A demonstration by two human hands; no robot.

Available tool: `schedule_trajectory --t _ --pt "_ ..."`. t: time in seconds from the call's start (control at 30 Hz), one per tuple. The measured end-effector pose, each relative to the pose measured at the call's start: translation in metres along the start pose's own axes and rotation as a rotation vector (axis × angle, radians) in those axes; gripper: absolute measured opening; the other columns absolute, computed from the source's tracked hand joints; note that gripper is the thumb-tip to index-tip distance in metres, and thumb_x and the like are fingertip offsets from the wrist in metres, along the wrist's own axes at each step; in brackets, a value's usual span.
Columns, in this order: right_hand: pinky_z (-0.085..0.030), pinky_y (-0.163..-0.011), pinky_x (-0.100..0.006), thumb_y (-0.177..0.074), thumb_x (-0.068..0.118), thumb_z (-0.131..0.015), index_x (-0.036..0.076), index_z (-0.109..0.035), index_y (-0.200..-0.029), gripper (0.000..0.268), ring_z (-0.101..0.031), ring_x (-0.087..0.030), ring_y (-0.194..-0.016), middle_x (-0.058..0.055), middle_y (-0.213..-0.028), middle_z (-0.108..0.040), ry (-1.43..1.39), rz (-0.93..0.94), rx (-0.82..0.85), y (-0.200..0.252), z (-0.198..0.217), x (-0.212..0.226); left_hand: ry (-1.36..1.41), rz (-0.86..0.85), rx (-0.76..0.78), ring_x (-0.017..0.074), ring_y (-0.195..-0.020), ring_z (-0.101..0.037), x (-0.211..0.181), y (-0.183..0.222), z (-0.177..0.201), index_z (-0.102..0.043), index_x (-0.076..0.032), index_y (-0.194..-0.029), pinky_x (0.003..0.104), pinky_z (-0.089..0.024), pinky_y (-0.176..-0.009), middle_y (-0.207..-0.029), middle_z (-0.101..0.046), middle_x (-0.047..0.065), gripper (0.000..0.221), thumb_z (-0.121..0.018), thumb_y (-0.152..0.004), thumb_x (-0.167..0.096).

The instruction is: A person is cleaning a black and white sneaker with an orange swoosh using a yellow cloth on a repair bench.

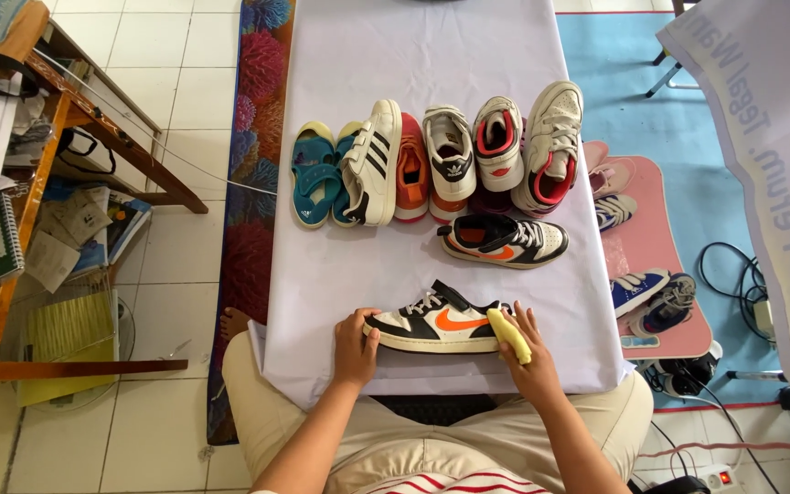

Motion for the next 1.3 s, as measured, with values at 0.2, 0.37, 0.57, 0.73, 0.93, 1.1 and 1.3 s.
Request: schedule_trajectory --t 0.2,0.37,0.57,0.73,0.93,1.1,1.3 --pt "-0.026 -0.105 -0.053 -0.083 0.025 -0.058 0.03 -0.05 -0.135 0.053 -0.019 -0.031 -0.14 0.002 -0.151 -0.032 0.069 0.074 0.122 -0.006 -0.015 0.021 -0.02 -0.013 0.008 0.0214 -0.094 -0.062 -0.005 0.0 0.003 -0.053 -0.019 -0.108 0.037 -0.035 -0.092 -0.096 -0.063 0.003 0.051 -0.025 -0.09 -0.057" --pt "-0.021 -0.104 -0.058 -0.085 0.03 -0.057 0.031 -0.05 -0.136 0.051 -0.01 -0.033 -0.142 0.001 -0.153 -0.026 0.239 0.166 0.222 -0.014 -0.031 0.049 -0.015 0.008 0.021 0.0216 -0.098 -0.061 -0.011 -0.001 0.005 -0.053 -0.018 -0.108 0.037 -0.034 -0.093 -0.099 -0.064 0.002 0.048 -0.026 -0.09 -0.053" --pt "-0.012 -0.105 -0.061 -0.085 0.039 -0.058 0.035 -0.045 -0.138 0.055 -0.002 -0.031 -0.142 0.003 -0.153 -0.023 0.434 0.211 0.361 -0.021 -0.056 0.095 -0.017 0.021 0.022 0.0225 -0.099 -0.061 -0.007 0.0 0.003 -0.053 -0.017 -0.108 0.037 -0.033 -0.093 -0.1 -0.064 0.003 0.046 -0.026 -0.091 -0.051" --pt "-0.01 -0.106 -0.061 -0.086 0.044 -0.056 0.032 -0.04 -0.14 0.058 -0.001 -0.031 -0.141 0.0 -0.153 -0.022 0.552 0.317 0.472 -0.017 -0.099 0.14 0.004 0.033 0.038 0.0207 -0.096 -0.06 -0.006 0.0 0.003 -0.054 -0.017 -0.108 0.035 -0.032 -0.094 -0.097 -0.064 0.002 0.046 -0.03 -0.091 -0.052" --pt "-0.011 -0.101 -0.066 -0.076 0.033 -0.06 0.026 -0.026 -0.145 0.078 -0.011 -0.035 -0.139 -0.007 -0.152 -0.02 0.572 0.561 0.643 0.003 -0.146 0.19 -0.186 -0.02 0.002 0.0222 -0.09 -0.063 0.008 0.0 -0.006 -0.055 -0.015 -0.105 0.039 -0.038 -0.086 -0.099 -0.065 -0.002 0.034 -0.057 -0.074 -0.028" --pt "-0.018 -0.102 -0.06 -0.088 0.043 -0.05 0.026 -0.038 -0.14 0.056 -0.027 -0.035 -0.135 -0.008 -0.146 -0.035 0.435 0.651 0.481 0.003 -0.129 0.189 -0.265 -0.007 -0.005 0.0222 -0.094 -0.063 0.008 0.0 -0.006 -0.055 -0.013 -0.109 0.039 -0.038 -0.09 -0.104 -0.066 0.0 0.037 -0.056 -0.078 -0.033" --pt "-0.016 -0.105 -0.054 -0.089 0.045 -0.052 0.028 -0.039 -0.14 0.056 -0.024 -0.027 -0.138 -0.004 -0.148 -0.034 0.468 0.581 0.336 0.001 -0.096 0.153 -0.018 -0.021 -0.023 0.019 -0.085 -0.06 -0.037 -0.006 0.017 -0.058 -0.016 -0.101 0.035 -0.035 -0.085 -0.093 -0.065 -0.001 0.044 -0.026 -0.091 -0.044"
Point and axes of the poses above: each hand's wrist, its own y-axis away from the middle knuckle, its own z-axis out of the back of the hand, x = y × z, the point moved 9 cm from there along -y, towards the middle knuckle
